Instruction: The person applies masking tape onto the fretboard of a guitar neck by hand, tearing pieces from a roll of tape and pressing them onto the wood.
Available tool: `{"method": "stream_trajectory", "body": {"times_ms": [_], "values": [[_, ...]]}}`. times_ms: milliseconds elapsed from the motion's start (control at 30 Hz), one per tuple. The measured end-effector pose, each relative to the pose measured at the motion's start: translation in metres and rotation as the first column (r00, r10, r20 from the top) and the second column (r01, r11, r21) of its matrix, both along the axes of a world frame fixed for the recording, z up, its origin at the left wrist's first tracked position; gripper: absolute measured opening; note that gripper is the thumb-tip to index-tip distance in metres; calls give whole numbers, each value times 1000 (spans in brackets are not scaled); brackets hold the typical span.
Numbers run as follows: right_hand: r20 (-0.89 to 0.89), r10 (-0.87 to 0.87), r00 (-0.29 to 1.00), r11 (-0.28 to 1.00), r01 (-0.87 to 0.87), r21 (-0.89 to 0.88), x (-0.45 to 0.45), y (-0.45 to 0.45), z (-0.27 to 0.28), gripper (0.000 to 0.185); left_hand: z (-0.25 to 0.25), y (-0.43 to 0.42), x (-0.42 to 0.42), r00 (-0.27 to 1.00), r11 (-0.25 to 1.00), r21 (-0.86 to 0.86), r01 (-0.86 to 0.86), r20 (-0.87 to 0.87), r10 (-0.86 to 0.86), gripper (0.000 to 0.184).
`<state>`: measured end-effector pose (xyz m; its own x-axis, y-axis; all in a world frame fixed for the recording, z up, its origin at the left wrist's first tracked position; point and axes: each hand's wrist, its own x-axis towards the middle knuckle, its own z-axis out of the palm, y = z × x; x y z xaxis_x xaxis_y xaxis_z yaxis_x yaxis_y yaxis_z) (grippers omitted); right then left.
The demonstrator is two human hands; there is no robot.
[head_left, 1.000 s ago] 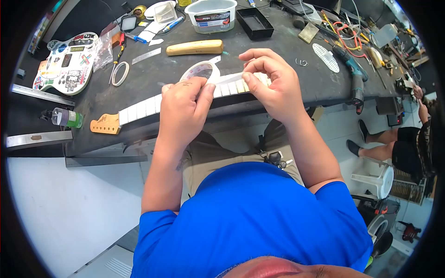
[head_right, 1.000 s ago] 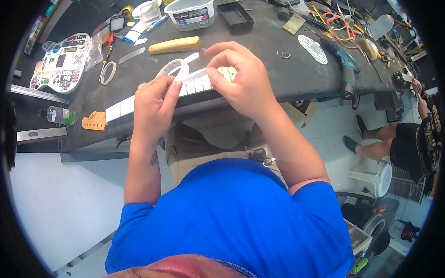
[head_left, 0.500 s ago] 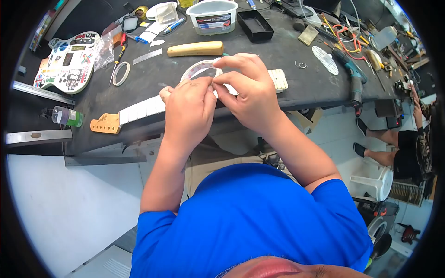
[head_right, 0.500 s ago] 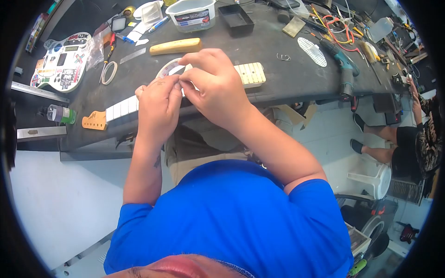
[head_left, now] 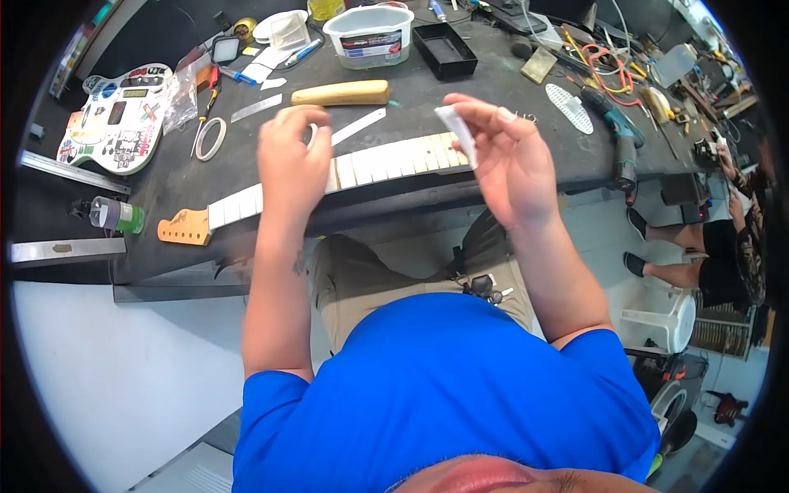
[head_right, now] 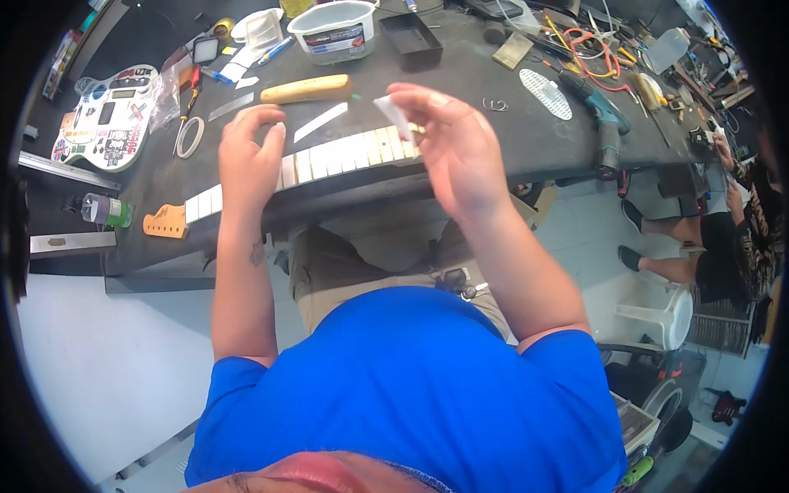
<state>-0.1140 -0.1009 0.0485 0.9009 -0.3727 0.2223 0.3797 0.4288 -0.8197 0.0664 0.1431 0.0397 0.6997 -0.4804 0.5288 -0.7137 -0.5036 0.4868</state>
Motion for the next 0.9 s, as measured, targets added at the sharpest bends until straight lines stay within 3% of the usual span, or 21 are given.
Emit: {"method": "stream_trajectory", "body": {"times_ms": [67,133,300,400,433,467,500,567,600,633,733,900], "values": [[-18,72,997,992,-69,106,-1,11,-5,57,3,-22,-12,853,877,-385,287,-314,-417,19],[-33,74,997,991,-69,118,0,17,-4,57,13,-43,-31,753,811,-479,337,-379,-537,22],[-7,110,994,988,-108,107,-1,21,-2,52,21,-62,-38,568,760,-557,335,-524,-635,23],[-32,130,991,987,-127,99,-5,16,-9,54,17,-63,-28,550,778,-509,368,-555,-623,18],[-102,-24,995,985,6,-175,-6,15,-10,48,16,-64,-24,592,790,-445,421,-524,-612,19],[-125,-188,974,889,115,-443,-8,14,-9,44,13,-64,-17,562,800,-424,423,-570,-599,20],[-99,-346,933,710,191,-678,-8,13,-8,42,6,-66,-7,532,809,-405,426,-611,-586,21],[99,-465,880,268,247,-931,-10,11,0,43,3,-67,9,514,825,-307,475,-664,-543,23],[218,-482,849,11,254,-967,-10,10,4,44,5,-68,12,491,829,-268,491,-701,-517,23],[170,-379,909,98,222,-970,-6,8,-3,44,10,-69,14,468,830,-230,508,-736,-490,23],[207,-237,949,-9,211,-977,1,10,-17,41,3,-74,20,457,834,-187,519,-763,-456,24],[256,-218,942,51,273,-961,5,12,-30,22,-4,-73,21,498,855,-165,492,-752,-432,26]]}}
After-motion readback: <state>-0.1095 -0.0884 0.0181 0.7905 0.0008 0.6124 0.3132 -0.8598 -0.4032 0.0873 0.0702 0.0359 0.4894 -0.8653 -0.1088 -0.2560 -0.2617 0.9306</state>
